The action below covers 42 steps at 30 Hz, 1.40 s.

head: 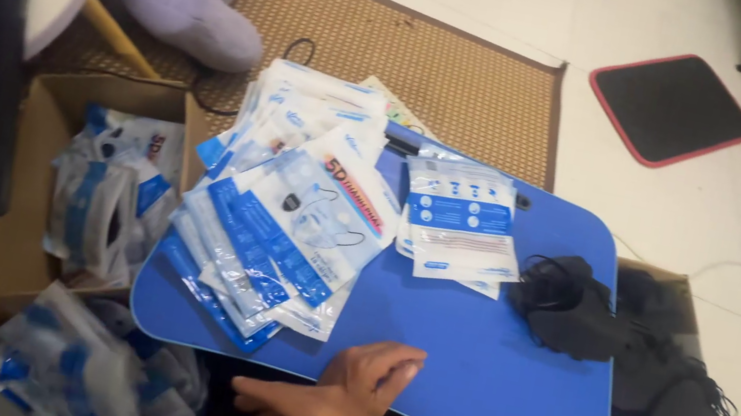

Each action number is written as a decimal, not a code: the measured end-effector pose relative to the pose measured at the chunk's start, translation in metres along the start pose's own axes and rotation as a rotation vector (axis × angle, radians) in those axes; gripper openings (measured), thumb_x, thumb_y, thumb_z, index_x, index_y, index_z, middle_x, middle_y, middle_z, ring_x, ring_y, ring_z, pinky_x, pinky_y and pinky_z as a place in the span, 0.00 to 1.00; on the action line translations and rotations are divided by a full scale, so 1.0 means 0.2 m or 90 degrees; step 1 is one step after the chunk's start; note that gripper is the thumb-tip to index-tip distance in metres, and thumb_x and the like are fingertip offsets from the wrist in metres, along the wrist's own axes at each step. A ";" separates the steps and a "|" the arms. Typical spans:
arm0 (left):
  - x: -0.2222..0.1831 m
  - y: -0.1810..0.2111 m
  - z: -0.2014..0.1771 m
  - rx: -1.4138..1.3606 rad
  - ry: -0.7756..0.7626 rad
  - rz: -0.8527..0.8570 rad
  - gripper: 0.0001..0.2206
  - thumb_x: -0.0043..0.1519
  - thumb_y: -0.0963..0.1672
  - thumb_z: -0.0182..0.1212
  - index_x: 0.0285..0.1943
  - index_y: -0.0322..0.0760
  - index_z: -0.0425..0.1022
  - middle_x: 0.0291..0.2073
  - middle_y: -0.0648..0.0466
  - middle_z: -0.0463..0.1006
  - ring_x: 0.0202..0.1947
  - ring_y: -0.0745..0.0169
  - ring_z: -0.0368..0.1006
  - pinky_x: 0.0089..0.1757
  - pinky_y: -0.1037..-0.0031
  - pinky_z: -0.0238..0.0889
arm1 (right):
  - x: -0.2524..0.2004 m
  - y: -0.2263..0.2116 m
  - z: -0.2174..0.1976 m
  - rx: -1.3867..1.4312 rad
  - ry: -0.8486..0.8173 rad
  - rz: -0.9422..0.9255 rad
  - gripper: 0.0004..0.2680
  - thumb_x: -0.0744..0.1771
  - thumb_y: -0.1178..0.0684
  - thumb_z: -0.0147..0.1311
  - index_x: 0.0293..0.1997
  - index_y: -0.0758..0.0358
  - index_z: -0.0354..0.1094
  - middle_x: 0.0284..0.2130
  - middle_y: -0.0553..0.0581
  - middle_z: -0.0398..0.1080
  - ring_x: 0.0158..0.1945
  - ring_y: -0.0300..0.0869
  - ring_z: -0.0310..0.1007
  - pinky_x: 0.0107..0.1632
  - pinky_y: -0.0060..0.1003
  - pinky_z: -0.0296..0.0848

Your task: Organizing and inspecting face masks and their plastic packaging on a small table

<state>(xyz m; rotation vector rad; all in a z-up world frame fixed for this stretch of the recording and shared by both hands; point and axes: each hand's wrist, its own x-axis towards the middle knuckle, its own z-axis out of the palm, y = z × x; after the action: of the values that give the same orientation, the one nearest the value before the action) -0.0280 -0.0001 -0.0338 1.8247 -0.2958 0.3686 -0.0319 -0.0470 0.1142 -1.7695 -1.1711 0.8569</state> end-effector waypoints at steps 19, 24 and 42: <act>0.06 0.09 -0.06 -0.013 -0.051 -0.074 0.11 0.66 0.45 0.54 0.50 0.39 0.81 0.42 0.54 0.87 0.41 0.60 0.84 0.40 0.72 0.76 | -0.27 0.86 -0.54 -0.738 0.427 0.117 0.16 0.65 0.54 0.52 0.59 0.57 0.69 0.52 0.58 0.76 0.52 0.52 0.75 0.51 0.47 0.69; 0.06 0.09 -0.07 -0.016 -0.056 -0.060 0.11 0.66 0.45 0.54 0.50 0.39 0.80 0.41 0.54 0.87 0.40 0.60 0.84 0.38 0.73 0.76 | -0.29 0.72 -0.46 -0.758 0.519 0.091 0.11 0.68 0.54 0.52 0.57 0.57 0.72 0.51 0.57 0.77 0.53 0.49 0.76 0.50 0.44 0.70; 0.04 0.07 -0.06 -0.020 -0.063 -0.086 0.12 0.65 0.47 0.56 0.49 0.39 0.82 0.42 0.54 0.87 0.41 0.63 0.85 0.39 0.75 0.80 | -0.63 0.66 -0.50 -0.522 0.556 0.038 0.13 0.67 0.52 0.61 0.58 0.56 0.72 0.61 0.59 0.70 0.62 0.52 0.71 0.62 0.49 0.67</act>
<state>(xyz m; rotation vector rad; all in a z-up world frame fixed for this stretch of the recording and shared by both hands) -0.0266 0.0077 -0.0156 1.8245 -0.2444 0.1790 0.0616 -0.2211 0.0487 -2.4318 -0.8874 -0.4777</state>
